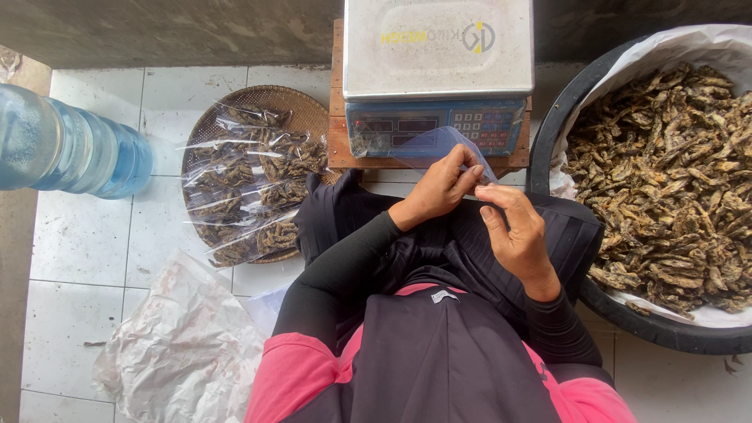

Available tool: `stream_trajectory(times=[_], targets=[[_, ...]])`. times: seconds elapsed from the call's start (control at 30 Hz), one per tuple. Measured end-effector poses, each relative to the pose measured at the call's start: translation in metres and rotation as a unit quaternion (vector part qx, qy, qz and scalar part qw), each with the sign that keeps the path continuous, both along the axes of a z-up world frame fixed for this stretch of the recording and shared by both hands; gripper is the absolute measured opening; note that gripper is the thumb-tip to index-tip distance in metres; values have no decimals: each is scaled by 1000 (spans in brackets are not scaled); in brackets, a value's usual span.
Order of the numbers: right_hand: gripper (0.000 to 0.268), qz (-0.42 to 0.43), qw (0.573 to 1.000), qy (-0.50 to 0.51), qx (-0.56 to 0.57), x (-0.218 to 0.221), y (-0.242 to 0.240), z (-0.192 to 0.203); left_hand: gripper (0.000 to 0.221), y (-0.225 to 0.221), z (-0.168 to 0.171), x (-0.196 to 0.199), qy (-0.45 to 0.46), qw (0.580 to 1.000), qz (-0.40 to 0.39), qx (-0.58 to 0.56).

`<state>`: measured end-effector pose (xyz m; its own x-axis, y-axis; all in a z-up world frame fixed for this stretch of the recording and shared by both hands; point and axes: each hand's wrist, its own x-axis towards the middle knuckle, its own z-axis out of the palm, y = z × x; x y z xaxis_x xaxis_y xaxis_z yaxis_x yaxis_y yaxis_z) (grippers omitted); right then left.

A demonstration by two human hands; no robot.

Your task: The person scoops dried fish from a large basin and places them into a clear plastic bag. They then place the bag on a digital scale to weigh the contents, adding more fish as needed to reach a target weight.

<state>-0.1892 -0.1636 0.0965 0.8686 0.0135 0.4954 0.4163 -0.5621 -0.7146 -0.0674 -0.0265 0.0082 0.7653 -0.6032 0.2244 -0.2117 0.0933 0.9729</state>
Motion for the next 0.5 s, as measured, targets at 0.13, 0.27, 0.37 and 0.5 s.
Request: stream_trajectory(times=[0.13, 0.27, 0.37, 0.5], targets=[[18, -33, 999, 5, -9, -8, -10, -7, 16, -1, 8, -9, -74, 995, 0, 62], [24, -69, 996, 61, 4, -16, -22, -19, 16, 0, 23, -20, -235, 967, 8, 100], [35, -55, 987, 128, 84, -18, -28, -36, 16, -2, 31, -29, -337, 937, 19, 92], [52, 78, 851, 183, 487, -14, -25, -61, 25, -9, 31, -48, -364, 929, 1, 70]])
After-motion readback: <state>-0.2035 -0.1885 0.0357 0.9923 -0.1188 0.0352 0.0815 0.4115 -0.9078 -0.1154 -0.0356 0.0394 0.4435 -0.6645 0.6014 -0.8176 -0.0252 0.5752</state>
